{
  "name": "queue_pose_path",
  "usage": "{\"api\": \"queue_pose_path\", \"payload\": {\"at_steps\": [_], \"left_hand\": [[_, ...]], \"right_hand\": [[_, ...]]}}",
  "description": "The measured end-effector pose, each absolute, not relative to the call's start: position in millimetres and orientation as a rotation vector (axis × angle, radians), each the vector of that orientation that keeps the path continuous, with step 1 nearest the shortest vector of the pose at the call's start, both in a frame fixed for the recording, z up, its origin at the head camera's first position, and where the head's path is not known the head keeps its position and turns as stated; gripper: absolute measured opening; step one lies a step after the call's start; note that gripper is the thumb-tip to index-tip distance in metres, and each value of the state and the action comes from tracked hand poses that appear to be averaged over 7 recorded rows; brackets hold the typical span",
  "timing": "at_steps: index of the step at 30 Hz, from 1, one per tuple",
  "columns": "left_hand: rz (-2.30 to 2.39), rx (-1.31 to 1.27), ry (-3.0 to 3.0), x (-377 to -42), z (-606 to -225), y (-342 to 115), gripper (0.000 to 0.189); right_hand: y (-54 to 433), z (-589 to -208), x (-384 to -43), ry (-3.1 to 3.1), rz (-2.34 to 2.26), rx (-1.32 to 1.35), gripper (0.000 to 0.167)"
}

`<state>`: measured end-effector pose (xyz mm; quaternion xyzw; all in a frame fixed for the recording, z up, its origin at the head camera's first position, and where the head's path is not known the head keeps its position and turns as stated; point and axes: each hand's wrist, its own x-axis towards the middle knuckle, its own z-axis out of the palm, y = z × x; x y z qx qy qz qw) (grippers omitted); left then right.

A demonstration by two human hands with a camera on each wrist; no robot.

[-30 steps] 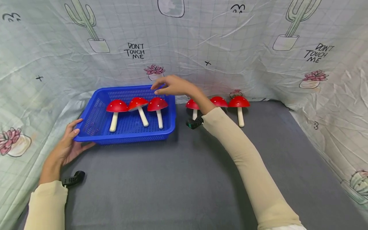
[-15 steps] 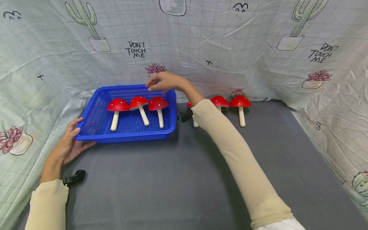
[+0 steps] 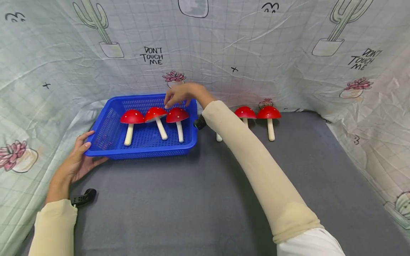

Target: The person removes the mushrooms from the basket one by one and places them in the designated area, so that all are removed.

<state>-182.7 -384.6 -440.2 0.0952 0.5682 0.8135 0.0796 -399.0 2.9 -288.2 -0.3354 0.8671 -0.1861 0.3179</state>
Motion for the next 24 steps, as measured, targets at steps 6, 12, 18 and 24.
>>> {"api": "queue_pose_path", "payload": {"at_steps": [6, 12, 18, 24], "left_hand": [[2.482, 0.322, 1.603, -182.1, -441.0, -386.1, 0.048], [2.49, 0.342, 1.569, -182.7, -440.0, -386.7, 0.047], [2.472, 0.346, 1.606, -182.9, -439.5, -385.6, 0.047], [2.438, 0.344, 1.669, -183.9, -440.8, -384.3, 0.048]], "right_hand": [[-14.4, -290.4, -396.6, 2.262, -0.377, -0.792, 0.047], [-25.4, -293.9, -396.1, 2.303, -0.311, -0.706, 0.041], [-29.0, -299.5, -400.3, 2.308, -0.265, -0.713, 0.033], [-28.6, -307.8, -403.9, 2.275, -0.157, -0.808, 0.024]]}}
